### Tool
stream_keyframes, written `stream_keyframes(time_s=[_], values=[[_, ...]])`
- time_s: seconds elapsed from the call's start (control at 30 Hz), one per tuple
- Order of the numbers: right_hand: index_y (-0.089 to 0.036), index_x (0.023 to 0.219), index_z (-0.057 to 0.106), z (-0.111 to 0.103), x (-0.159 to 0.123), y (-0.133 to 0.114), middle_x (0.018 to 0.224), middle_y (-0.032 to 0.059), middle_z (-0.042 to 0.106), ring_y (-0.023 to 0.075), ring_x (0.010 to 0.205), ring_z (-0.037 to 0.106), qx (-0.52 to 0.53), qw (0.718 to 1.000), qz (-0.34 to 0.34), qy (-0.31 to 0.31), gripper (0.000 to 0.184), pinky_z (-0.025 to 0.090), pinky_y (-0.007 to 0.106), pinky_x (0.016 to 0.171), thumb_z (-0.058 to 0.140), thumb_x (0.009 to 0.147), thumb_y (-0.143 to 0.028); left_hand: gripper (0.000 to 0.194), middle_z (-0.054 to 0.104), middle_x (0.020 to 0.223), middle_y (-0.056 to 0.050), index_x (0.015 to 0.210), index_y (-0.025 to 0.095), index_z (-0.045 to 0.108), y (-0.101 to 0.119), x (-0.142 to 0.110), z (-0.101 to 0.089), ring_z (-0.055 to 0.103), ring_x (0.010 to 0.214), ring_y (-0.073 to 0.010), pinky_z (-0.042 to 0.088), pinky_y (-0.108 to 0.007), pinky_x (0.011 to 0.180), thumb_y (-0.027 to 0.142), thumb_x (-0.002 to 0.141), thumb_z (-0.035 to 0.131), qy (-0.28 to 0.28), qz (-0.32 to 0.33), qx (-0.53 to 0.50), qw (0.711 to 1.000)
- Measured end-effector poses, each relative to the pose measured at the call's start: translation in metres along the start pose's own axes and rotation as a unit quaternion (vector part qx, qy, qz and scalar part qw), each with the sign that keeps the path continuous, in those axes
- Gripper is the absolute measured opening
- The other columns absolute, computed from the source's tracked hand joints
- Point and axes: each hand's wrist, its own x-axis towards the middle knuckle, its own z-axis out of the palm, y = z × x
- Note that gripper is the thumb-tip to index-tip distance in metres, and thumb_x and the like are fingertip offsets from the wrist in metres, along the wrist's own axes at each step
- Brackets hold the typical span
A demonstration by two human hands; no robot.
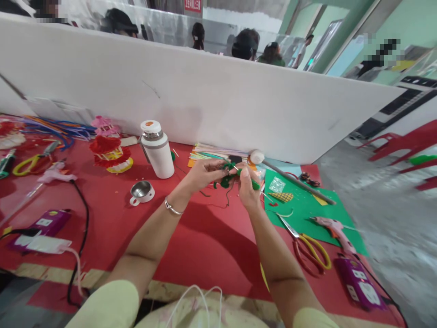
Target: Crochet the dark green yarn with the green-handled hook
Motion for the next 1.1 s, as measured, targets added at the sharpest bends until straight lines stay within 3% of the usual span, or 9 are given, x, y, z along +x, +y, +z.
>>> stream_keyframes(time_s=[0.07, 0.17, 0.27, 0.4, 0.57, 0.73, 0.83, 0.97, 1.1], values=[[-0.025, 0.089, 0.075, -0.001, 0.001, 0.000, 0.097, 0.0061, 0.067, 0.0183, 0.073, 0.064, 0.016, 1.000, 0.005, 0.011, 0.050, 0.052, 0.032, 0.058, 0.048, 0.102, -0.065, 0.037, 0.070, 0.074, 0.000, 0.109, 0.017, 0.082, 0.000, 0.001, 0.002, 0.060, 0.059, -0.0101, 0.042, -0.020, 0.051, 0.031, 0.075, 0.088, 0.016, 0.000, 0.002, 1.000], [-0.026, 0.088, 0.074, 0.000, 0.001, -0.001, 0.091, 0.0047, 0.065, 0.0173, 0.069, 0.060, 0.024, 1.000, 0.006, 0.011, 0.047, 0.050, 0.033, 0.057, 0.049, 0.102, -0.064, 0.052, 0.073, 0.080, 0.000, 0.119, 0.019, 0.079, 0.000, 0.001, 0.006, 0.056, 0.053, -0.0072, 0.042, -0.020, 0.049, 0.029, 0.070, 0.092, 0.037, -0.009, -0.102, 0.994], [-0.025, 0.087, 0.072, 0.003, 0.000, -0.003, 0.087, 0.0036, 0.064, 0.0162, 0.065, 0.055, 0.008, 1.000, 0.009, 0.011, 0.047, 0.048, 0.032, 0.057, 0.049, 0.103, -0.063, 0.058, 0.074, 0.088, -0.001, 0.121, 0.020, 0.078, -0.002, 0.001, 0.011, 0.050, 0.049, -0.0033, 0.034, -0.018, 0.042, 0.028, 0.066, 0.095, 0.051, -0.020, -0.212, 0.976], [-0.026, 0.089, 0.072, 0.006, -0.002, -0.004, 0.090, 0.0043, 0.065, 0.0167, 0.069, 0.057, -0.002, 1.000, 0.007, -0.007, 0.045, 0.050, 0.032, 0.060, 0.048, 0.104, -0.061, 0.059, 0.072, 0.080, 0.001, 0.118, 0.019, 0.079, -0.002, 0.000, 0.016, 0.049, 0.049, -0.0024, 0.027, -0.016, 0.039, 0.023, 0.062, 0.097, 0.075, -0.024, -0.253, 0.964], [-0.025, 0.090, 0.077, 0.002, -0.002, -0.004, 0.122, 0.0101, 0.066, 0.0250, 0.108, 0.066, -0.082, 0.993, -0.087, 0.023, 0.041, 0.060, 0.036, 0.076, 0.051, 0.104, -0.053, 0.062, 0.069, 0.073, 0.002, 0.118, 0.016, 0.079, -0.001, -0.001, 0.016, 0.053, 0.052, -0.0046, 0.032, -0.017, 0.043, 0.020, 0.059, 0.098, 0.127, -0.017, -0.219, 0.967], [-0.023, 0.096, 0.076, 0.002, -0.002, -0.003, 0.110, 0.0091, 0.074, 0.0224, 0.103, 0.072, -0.178, 0.965, -0.190, 0.020, 0.028, 0.061, 0.041, 0.091, 0.053, 0.106, -0.035, 0.061, 0.066, 0.071, 0.003, 0.120, 0.014, 0.078, -0.003, -0.002, 0.011, 0.047, 0.048, -0.0028, 0.027, -0.017, 0.041, 0.023, 0.062, 0.096, 0.091, -0.038, -0.201, 0.975], [-0.022, 0.089, 0.075, -0.001, -0.001, -0.007, 0.104, 0.0093, 0.073, 0.0213, 0.098, 0.072, -0.175, 0.967, -0.186, 0.014, 0.033, 0.060, 0.039, 0.084, 0.050, 0.107, -0.034, 0.067, 0.069, 0.074, 0.001, 0.124, 0.012, 0.076, -0.004, -0.001, 0.007, 0.052, 0.050, -0.0049, 0.030, -0.017, 0.043, 0.023, 0.061, 0.097, 0.089, -0.042, -0.179, 0.979], [-0.022, 0.083, 0.076, -0.009, 0.005, -0.013, 0.096, 0.0074, 0.072, 0.0180, 0.082, 0.070, -0.140, 0.979, -0.144, -0.030, 0.040, 0.055, 0.034, 0.067, 0.049, 0.108, -0.037, 0.070, 0.073, 0.080, -0.002, 0.127, 0.012, 0.075, -0.007, 0.001, 0.010, 0.065, 0.065, -0.0120, 0.047, -0.021, 0.057, 0.023, 0.060, 0.094, 0.080, -0.031, -0.154, 0.984], [-0.021, 0.078, 0.076, -0.007, 0.007, -0.009, 0.097, 0.0074, 0.072, 0.0187, 0.086, 0.070, -0.140, 0.986, -0.086, -0.026, 0.042, 0.055, 0.033, 0.069, 0.052, 0.107, -0.040, 0.066, 0.066, 0.070, 0.006, 0.134, 0.018, 0.074, -0.016, -0.002, 0.020, 0.050, 0.056, -0.0060, 0.040, -0.019, 0.054, 0.019, 0.069, 0.083, 0.173, 0.068, 0.026, 0.982]])
